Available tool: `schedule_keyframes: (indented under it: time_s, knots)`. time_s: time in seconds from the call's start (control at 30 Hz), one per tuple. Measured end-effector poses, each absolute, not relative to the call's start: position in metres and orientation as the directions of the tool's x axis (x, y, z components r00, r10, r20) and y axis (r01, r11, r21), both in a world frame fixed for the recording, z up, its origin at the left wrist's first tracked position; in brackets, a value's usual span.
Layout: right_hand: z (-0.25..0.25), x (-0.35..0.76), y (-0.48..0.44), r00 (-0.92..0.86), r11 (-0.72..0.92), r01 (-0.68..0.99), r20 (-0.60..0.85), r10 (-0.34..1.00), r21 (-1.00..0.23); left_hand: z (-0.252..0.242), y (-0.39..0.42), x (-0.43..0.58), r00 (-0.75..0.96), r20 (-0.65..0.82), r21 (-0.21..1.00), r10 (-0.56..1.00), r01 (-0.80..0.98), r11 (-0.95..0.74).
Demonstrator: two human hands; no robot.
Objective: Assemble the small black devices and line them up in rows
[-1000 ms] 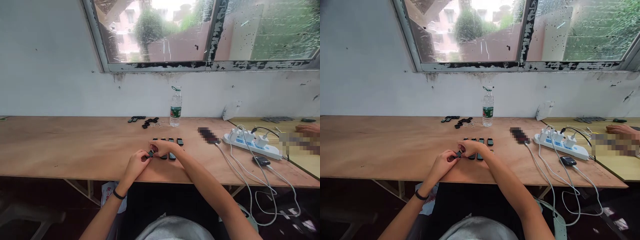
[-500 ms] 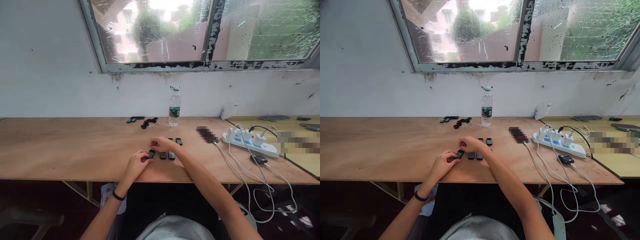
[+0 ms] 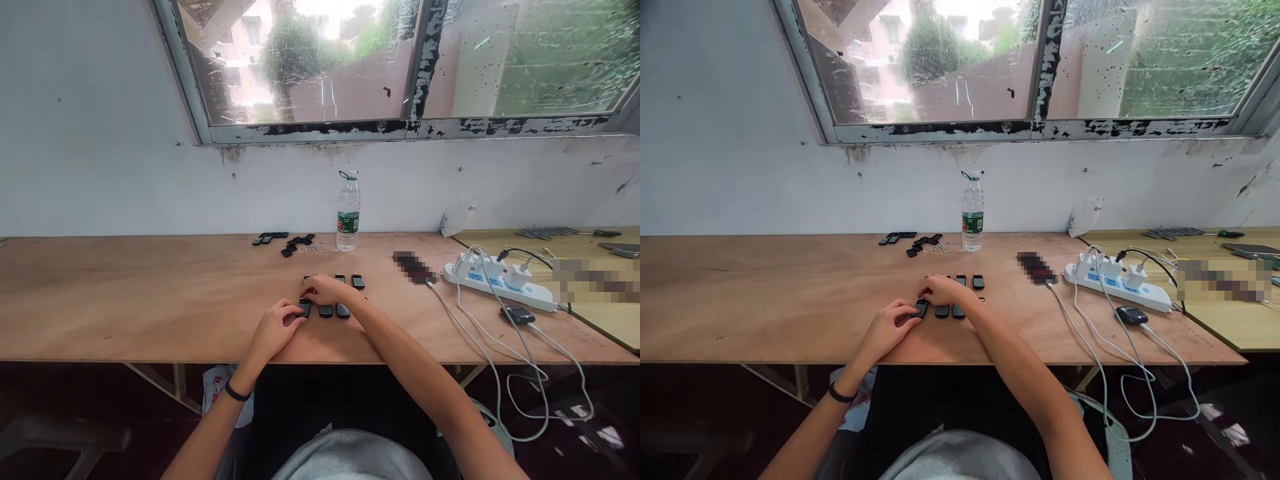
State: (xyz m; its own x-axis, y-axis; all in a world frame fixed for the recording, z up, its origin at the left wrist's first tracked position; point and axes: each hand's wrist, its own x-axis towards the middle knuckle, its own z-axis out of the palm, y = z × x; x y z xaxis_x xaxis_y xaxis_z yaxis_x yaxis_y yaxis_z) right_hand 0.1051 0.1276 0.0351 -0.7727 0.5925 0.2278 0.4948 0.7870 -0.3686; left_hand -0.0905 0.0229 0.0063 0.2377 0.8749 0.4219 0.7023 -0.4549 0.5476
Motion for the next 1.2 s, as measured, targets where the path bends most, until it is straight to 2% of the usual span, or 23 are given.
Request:
schedule_keyframes:
  time_s: [0.13, 0.3, 0.7, 0.9, 1.03, 1.2]
  knots:
    - [0.037, 0.105, 0.125, -0.771, 0.792, 0.499, 0.238, 0.591, -0.350, 0.005, 0.024, -0.091, 0.239, 0.417, 0.555, 0.877, 0.697, -0.454]
    - [0.034, 0.107, 0.127, -0.774, 0.798, 0.463, 0.262, 0.576, -0.385, 0.007, 0.023, -0.090, 0.243, 0.402, 0.566, 0.883, 0.692, -0.448]
    - [0.033, 0.111, 0.130, -0.745, 0.742, 0.519, 0.201, 0.636, -0.425, 0.007, 0.022, -0.089, 0.244, 0.393, 0.572, 0.887, 0.690, -0.443]
    - [0.034, 0.111, 0.130, -0.736, 0.733, 0.506, 0.215, 0.641, -0.455, 0.008, 0.022, -0.090, 0.252, 0.402, 0.562, 0.880, 0.691, -0.454]
    - [0.041, 0.121, 0.132, -0.723, 0.726, 0.483, 0.246, 0.646, -0.489, 0.011, 0.020, -0.086, 0.247, 0.461, 0.510, 0.852, 0.712, -0.483]
    - [0.043, 0.146, 0.129, -0.767, 0.708, 0.430, 0.188, 0.614, -0.560, 0.014, 0.012, -0.061, 0.364, 0.518, 0.335, 0.774, 0.746, -0.575]
